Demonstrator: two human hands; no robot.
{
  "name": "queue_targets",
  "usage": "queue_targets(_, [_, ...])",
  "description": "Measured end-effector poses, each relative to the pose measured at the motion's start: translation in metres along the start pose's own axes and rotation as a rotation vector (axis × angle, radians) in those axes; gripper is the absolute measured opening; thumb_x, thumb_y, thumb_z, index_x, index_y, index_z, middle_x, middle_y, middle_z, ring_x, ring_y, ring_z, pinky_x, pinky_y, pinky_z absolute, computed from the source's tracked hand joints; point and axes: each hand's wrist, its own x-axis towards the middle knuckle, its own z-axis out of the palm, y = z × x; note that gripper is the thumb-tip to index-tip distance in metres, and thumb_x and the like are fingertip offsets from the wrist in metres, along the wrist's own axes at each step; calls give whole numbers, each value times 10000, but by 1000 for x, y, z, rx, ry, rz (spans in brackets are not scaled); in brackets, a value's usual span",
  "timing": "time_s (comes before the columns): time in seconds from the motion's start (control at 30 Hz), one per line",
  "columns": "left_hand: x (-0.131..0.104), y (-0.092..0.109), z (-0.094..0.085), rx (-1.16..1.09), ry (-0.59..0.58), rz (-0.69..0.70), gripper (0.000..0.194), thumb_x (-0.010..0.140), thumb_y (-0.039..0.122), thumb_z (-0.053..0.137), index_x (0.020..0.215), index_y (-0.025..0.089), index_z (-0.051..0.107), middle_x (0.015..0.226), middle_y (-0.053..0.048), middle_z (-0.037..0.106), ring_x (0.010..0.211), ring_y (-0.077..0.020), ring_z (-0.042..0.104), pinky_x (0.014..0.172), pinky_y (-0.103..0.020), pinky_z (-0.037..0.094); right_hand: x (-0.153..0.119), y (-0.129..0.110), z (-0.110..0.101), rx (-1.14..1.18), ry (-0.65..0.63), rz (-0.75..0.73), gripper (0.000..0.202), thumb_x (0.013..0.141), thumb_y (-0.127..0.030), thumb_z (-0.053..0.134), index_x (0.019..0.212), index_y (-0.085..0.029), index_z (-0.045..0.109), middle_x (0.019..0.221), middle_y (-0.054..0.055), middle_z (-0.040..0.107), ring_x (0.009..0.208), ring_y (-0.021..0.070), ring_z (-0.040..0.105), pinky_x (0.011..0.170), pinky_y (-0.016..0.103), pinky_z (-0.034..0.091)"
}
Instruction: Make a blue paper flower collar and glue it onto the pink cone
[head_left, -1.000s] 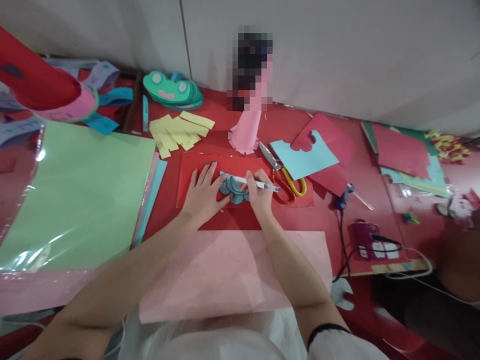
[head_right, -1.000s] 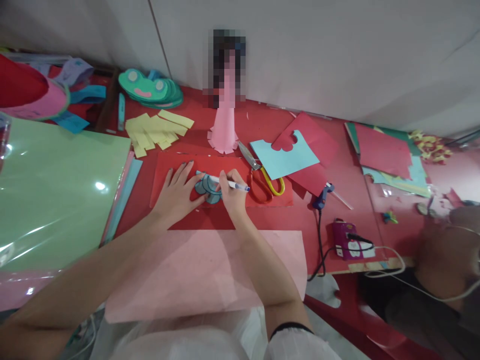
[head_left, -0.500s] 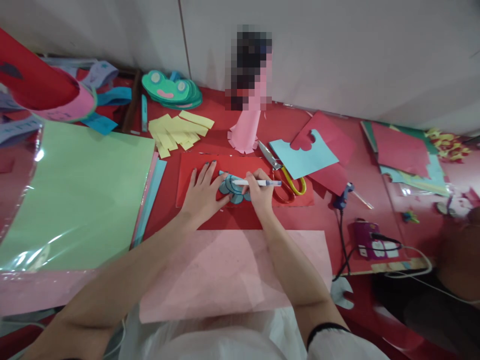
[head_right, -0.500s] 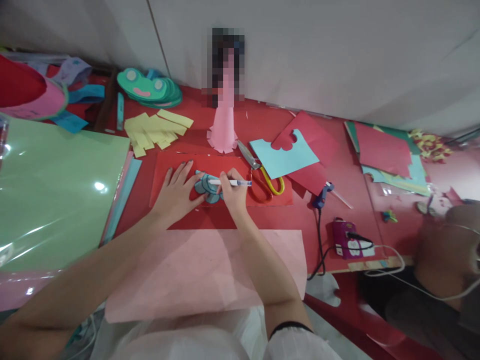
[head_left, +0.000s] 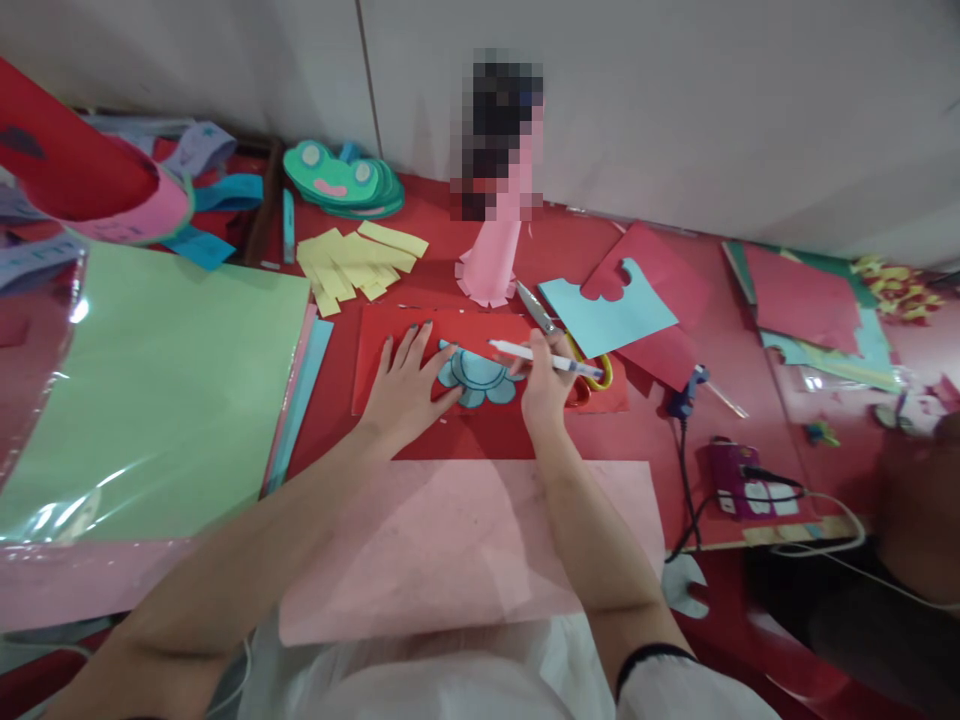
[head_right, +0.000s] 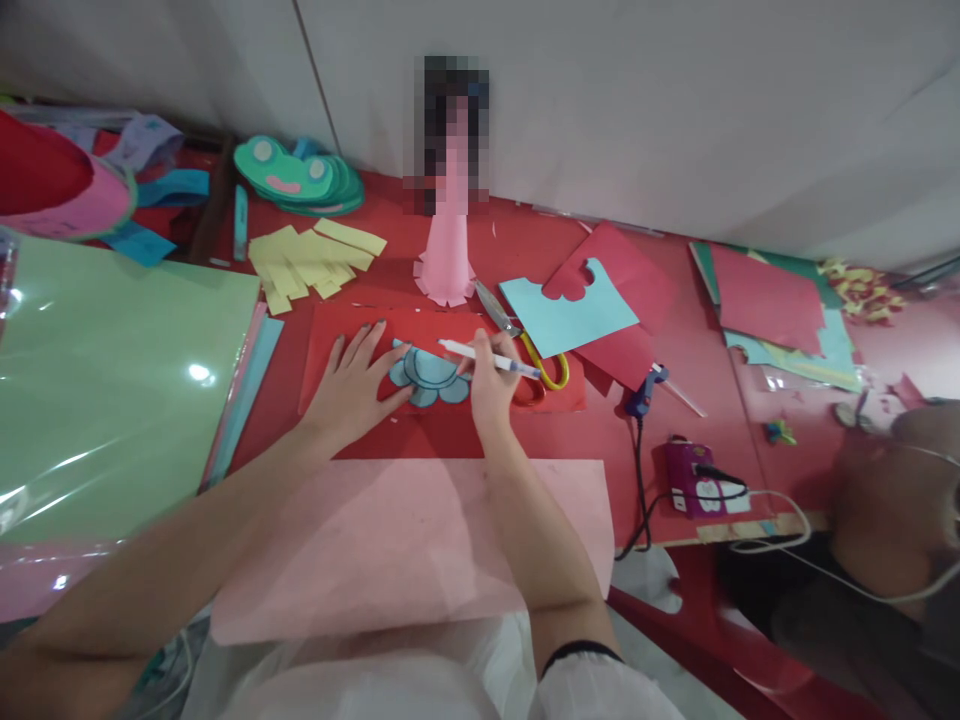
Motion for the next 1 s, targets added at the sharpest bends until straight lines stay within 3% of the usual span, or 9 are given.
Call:
queue_targets(0.17, [0, -2, 0, 12, -36, 29, 477, 914, 344, 462, 1384, 267, 447, 1563, -103, 203, 1437, -325, 169, 1149, -561, 133, 7, -5, -7, -17, 128, -30, 306, 848, -407, 525, 653, -238, 362, 437, -117, 391, 352, 64, 405, 486, 257, 526])
queue_targets(0.43, [-1, -4, -1, 27, -44, 34, 470, 922, 274, 407, 1391, 264, 435, 1560, -85, 222, 1442, -298, 160, 1154, -553, 130, 0, 7, 6, -63, -166, 29, 328, 831, -430, 559, 619, -235, 403, 382, -102, 446, 334, 82, 434, 459, 257, 495])
queue_targets(0.63, [0, -4, 2, 35, -26, 38, 587, 865, 461, 519, 1403, 251, 415, 1557, -99, 227, 1441, -317, 155, 1150, -560, 122, -3, 1, 7, -225, -217, -37, 395, 831, -437, 565, 564, -228, 363, 386, -75, 487, 366, 81, 453, 447, 228, 427])
queue_targets(1.0, [0, -4, 2, 31, -26, 39, 587, 860, 457, 532, 1396, 243, 425, 1559, -111, 216, 1441, -321, 153, 1151, -561, 117, -4, 2, 5, -267, -235, -69, 368, 855, -399, 531, 573, -226, 372, 408, -64, 514, 387, 85, 470, 453, 219, 397])
